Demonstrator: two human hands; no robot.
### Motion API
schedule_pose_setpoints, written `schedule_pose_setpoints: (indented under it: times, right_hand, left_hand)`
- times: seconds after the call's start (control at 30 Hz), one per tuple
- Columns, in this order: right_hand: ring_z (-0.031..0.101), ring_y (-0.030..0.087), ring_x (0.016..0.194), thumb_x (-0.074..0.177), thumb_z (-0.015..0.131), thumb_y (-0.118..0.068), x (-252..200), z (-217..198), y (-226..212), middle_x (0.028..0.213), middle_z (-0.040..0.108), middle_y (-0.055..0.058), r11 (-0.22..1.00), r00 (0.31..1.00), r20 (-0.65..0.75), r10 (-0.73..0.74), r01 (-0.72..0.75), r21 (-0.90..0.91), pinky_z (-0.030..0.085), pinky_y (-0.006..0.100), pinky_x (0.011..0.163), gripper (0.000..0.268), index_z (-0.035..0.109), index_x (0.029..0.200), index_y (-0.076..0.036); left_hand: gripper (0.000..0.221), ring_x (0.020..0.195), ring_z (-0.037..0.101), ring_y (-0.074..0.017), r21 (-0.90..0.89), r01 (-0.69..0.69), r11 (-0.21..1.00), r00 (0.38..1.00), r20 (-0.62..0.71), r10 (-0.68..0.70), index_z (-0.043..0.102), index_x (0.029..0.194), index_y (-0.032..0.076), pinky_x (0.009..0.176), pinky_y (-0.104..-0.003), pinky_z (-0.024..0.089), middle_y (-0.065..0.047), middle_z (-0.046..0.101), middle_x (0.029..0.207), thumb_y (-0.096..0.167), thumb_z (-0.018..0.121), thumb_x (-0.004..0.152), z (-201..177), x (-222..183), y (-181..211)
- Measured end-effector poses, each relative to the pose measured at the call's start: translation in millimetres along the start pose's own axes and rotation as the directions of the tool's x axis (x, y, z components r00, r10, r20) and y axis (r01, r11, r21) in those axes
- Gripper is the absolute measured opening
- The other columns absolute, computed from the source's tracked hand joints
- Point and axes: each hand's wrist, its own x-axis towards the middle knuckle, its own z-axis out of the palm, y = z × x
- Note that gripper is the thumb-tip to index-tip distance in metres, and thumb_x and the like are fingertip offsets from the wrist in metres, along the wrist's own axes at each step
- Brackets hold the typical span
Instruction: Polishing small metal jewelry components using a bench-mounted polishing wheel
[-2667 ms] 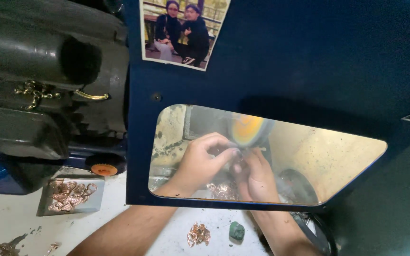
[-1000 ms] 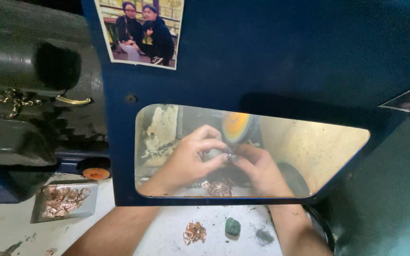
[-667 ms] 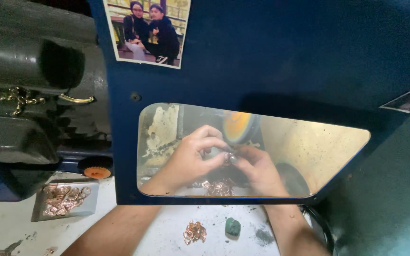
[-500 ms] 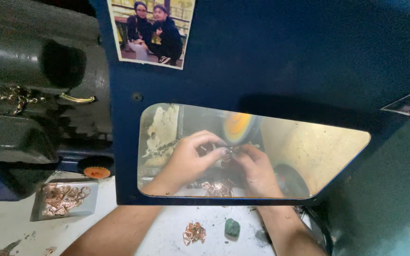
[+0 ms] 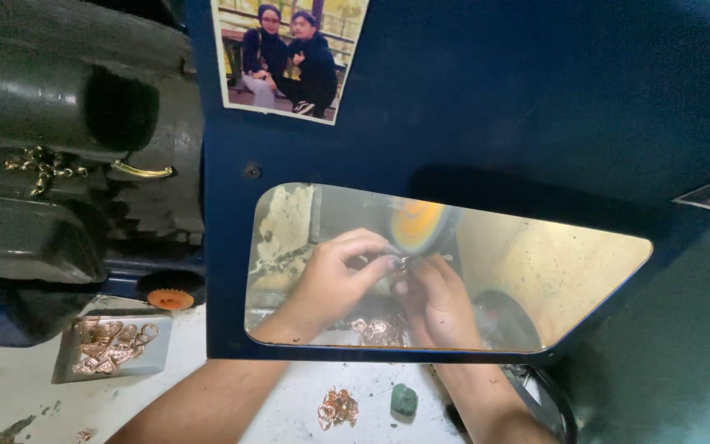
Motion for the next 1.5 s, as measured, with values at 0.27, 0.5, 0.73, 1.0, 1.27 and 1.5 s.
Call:
schedule_pose_setpoints:
  times: [0.27,0.5,0.73,1.0,1.27,1.5]
  right_hand:
    - [0.056,0.019,0.069,0.091,0.069,-0.007,3,-6,9,0.072,0.051,0.003,1.0,1.0,-0.022,-0.013,0.013,0.025,0.055,0.034,0.07,0.017,0.055,0.082,-0.011]
    - [0.054,0.019,0.067,0.092,0.069,-0.008,-17,21,-14,0.073,0.054,0.006,0.999,1.0,-0.005,-0.013,0.013,0.04,0.055,0.034,0.068,0.019,0.053,0.081,-0.011]
    - [0.052,0.012,0.058,0.09,0.068,-0.009,-10,5,-3,0.064,0.057,0.005,0.999,0.995,0.08,-0.054,0.053,0.013,0.042,0.026,0.066,0.007,0.066,0.092,-0.002]
    - [0.057,0.016,0.066,0.092,0.074,-0.019,-35,17,-39,0.068,0.059,0.01,0.949,0.991,0.132,-0.019,0.059,-0.308,0.058,0.039,0.067,0.021,0.06,0.083,-0.005]
    - [0.062,0.014,0.073,0.084,0.082,-0.024,-13,-18,-47,0.072,0.072,0.013,0.739,0.935,0.346,0.078,0.179,-0.65,0.062,0.042,0.064,0.027,0.075,0.087,0.002]
    - [0.065,0.014,0.085,0.086,0.079,-0.033,-2,-34,-40,0.084,0.078,0.011,0.703,0.924,0.341,0.17,0.129,-0.699,0.06,0.039,0.081,0.033,0.078,0.098,-0.002]
  left_hand:
    - [0.011,0.091,0.075,-0.0224,-0.027,0.021,0.999,0.999,0.027,-0.021,0.079,0.098,0.007,0.076,-0.033,0.06,-0.009,0.079,0.093,0.012,0.074,0.091,-3,-1,6]
    - [0.011,0.092,0.074,-0.0235,-0.012,-0.042,0.999,0.999,0.011,0.042,0.079,0.097,0.006,0.078,-0.034,0.059,-0.008,0.078,0.092,0.015,0.077,0.09,-1,-3,7]
    - [0.009,0.093,0.07,-0.0109,-0.005,0.034,0.999,0.997,0.075,-0.034,0.079,0.091,0.01,0.08,-0.025,0.053,0.0,0.076,0.094,0.015,0.071,0.09,-3,-3,16]
    - [0.016,0.094,0.071,-0.0218,-0.157,0.13,0.979,0.984,0.143,-0.107,0.079,0.102,0.005,0.084,-0.037,0.056,-0.012,0.079,0.097,0.013,0.076,0.089,-15,-3,23]
    - [0.032,0.103,0.069,-0.0231,-0.211,0.258,0.943,0.915,0.368,-0.167,0.076,0.115,0.005,0.093,-0.039,0.056,-0.013,0.078,0.108,0.011,0.078,0.084,-23,-1,22]
    - [0.022,0.09,0.073,-0.022,-0.165,0.244,0.956,0.937,0.294,-0.188,0.079,0.105,0.005,0.082,-0.035,0.06,-0.012,0.08,0.095,0.009,0.08,0.083,-26,5,26]
